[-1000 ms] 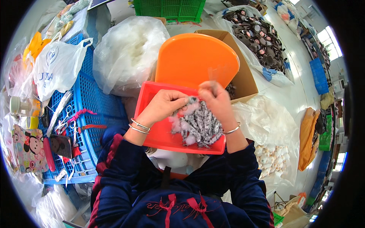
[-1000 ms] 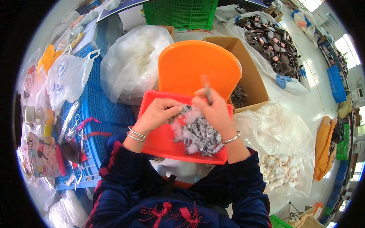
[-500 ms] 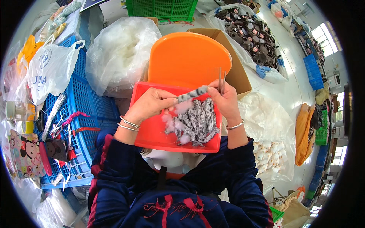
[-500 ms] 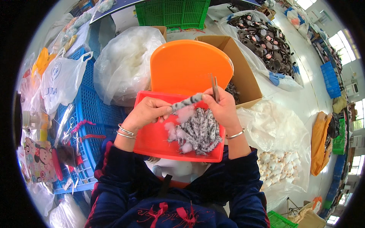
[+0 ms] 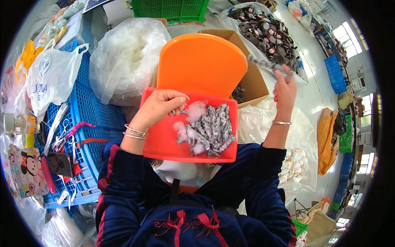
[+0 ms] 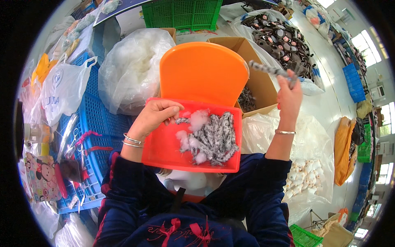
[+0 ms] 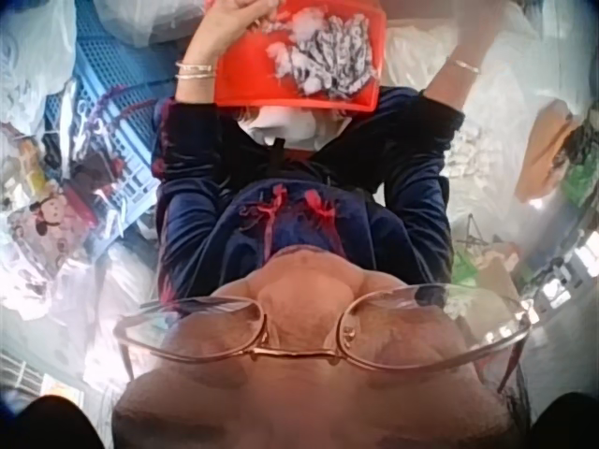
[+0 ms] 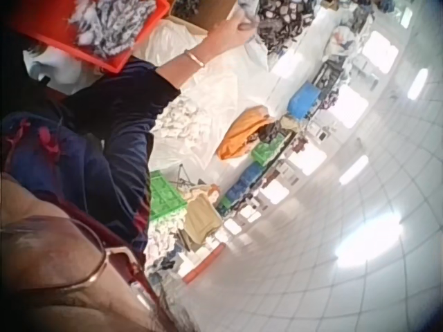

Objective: The person uses a metal tool to push white cotton-like filling into a grey and white knitted textile piece held in a red tray. The person repeatedly inserts the tool, adjusts the textile, and adds more filling from a nearby bag.

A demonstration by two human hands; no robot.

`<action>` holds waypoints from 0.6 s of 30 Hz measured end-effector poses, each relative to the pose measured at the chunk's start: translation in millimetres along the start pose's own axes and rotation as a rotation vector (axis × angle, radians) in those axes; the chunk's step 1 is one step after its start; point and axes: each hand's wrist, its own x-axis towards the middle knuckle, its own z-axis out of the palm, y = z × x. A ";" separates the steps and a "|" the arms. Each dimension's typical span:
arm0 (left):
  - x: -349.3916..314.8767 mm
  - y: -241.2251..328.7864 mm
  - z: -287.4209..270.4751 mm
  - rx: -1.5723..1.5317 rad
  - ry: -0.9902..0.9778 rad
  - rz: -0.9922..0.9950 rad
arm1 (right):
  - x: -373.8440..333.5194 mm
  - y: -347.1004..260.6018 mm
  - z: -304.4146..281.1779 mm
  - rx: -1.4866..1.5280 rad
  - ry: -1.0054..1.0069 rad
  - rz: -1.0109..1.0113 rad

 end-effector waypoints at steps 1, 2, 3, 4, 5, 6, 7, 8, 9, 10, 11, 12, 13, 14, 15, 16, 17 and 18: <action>0.2 2.2 0.1 0.008 -0.001 0.002 | 1.5 12.3 2.0 -0.006 -0.062 0.060; -0.6 2.5 -1.0 0.013 0.003 0.000 | -2.6 19.3 10.6 0.017 -0.106 0.074; -0.7 2.7 -2.9 0.013 0.025 0.016 | -7.7 24.0 16.0 -0.001 -0.115 0.074; 0.0 3.0 -5.2 0.012 0.046 0.031 | -15.6 29.2 23.5 -0.019 -0.125 0.073; 0.4 2.6 -7.1 0.013 0.068 0.045 | -22.2 35.2 33.6 -0.013 -0.167 0.017; 1.0 2.6 -8.3 -0.016 0.093 0.048 | -29.4 42.2 43.7 -0.005 -0.204 -0.039; 1.8 2.4 -9.1 -0.044 0.116 0.051 | -37.2 46.4 53.1 0.002 -0.240 -0.096; 0.9 1.6 -11.6 -0.069 0.149 0.052 | -50.4 40.8 66.8 -0.028 -0.376 -0.125; 0.7 1.5 -12.8 -0.076 0.167 0.062 | -61.1 45.1 78.2 -0.033 -0.519 -0.208; 0.3 1.4 -13.9 -0.083 0.184 0.071 | -72.0 45.3 87.2 -0.097 -0.664 -0.111; -0.5 0.9 -14.8 -0.091 0.203 0.078 | -81.7 51.6 98.3 -0.110 -0.787 -0.088; 0.3 0.8 -14.6 -0.092 0.208 0.086 | -95.1 65.3 110.8 -0.021 -0.861 -0.086; 1.9 1.5 -14.1 -0.092 0.214 0.093 | -103.3 75.1 119.8 -0.082 -0.937 -0.136; 0.7 1.0 -15.3 -0.094 0.231 0.096 | -112.9 74.4 131.9 -0.128 -0.987 -0.142; 0.8 0.9 -14.8 -0.095 0.231 0.096 | -122.4 73.4 141.7 -0.178 -1.031 -0.146; 1.3 1.2 -14.2 -0.097 0.230 0.096 | -130.7 73.2 149.6 -0.227 -1.075 -0.150; 1.3 1.7 -14.5 -0.097 0.231 0.099 | -138.1 77.5 158.0 -0.326 -1.056 -0.228; 1.8 1.8 -13.9 -0.094 0.232 0.098 | -145.1 88.0 165.8 -0.425 -1.028 -0.304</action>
